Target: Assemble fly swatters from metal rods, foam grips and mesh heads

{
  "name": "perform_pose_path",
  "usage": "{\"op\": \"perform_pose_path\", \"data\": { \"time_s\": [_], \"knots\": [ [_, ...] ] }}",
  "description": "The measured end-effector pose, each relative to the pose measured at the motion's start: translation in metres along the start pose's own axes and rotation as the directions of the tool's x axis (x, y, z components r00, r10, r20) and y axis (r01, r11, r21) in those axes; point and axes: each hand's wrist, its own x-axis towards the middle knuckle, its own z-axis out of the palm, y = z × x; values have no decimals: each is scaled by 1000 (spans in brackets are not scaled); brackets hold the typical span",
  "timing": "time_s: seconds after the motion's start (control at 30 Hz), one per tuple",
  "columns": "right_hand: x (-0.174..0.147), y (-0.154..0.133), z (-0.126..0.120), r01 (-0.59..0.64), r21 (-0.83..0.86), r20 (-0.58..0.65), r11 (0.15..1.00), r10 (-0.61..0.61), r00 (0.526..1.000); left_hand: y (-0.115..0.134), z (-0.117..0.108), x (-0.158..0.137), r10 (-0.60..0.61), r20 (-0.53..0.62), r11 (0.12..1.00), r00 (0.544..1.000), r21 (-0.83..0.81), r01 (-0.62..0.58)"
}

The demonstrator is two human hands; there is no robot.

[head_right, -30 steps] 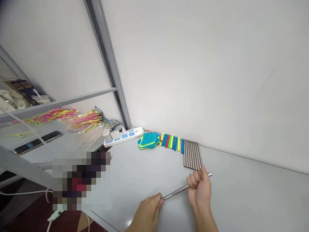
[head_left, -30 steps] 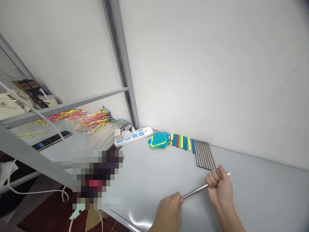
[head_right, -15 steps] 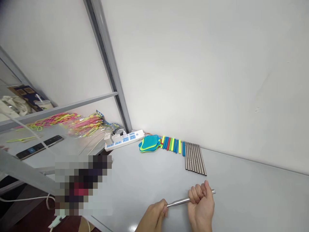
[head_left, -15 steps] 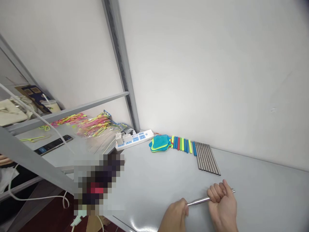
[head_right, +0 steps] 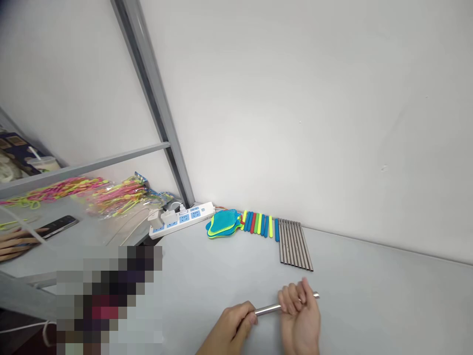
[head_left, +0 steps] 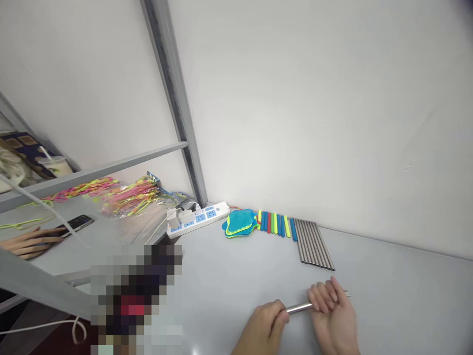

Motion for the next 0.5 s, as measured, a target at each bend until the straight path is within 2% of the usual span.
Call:
{"op": "perform_pose_path", "data": {
  "time_s": [0.1, 0.17, 0.23, 0.3, 0.4, 0.47, 0.5],
  "knots": [
    [4, 7, 11, -109, -78, 113, 991, 118, 987, -7, -10, 6, -5, -78, 1000, 997, 19, 7],
    [8, 6, 14, -164, -184, 177, 969, 197, 964, -12, -21, 12, -15, -123, 999, 992, 44, 20],
    [12, 3, 14, -203, -317, 222, 927, 280, 934, -13, -33, 19, 12, -117, 997, 993, 76, -3],
    [16, 1, 14, -246, -443, 249, 862, 381, 890, -12, -43, 27, 70, -92, 992, 993, 109, -60],
    [20, 5, 14, -335, -558, 261, 759, 544, 797, -7, -53, 43, 200, 7, 964, 980, 178, -198],
    [23, 10, 14, -372, -537, 253, 757, 565, 785, -7, -59, 57, 279, -8, 929, 960, 255, -268],
    [25, 12, 14, -383, -508, 245, 772, 556, 794, -10, -63, 65, 308, -61, 913, 949, 301, -277]
  ]
}}
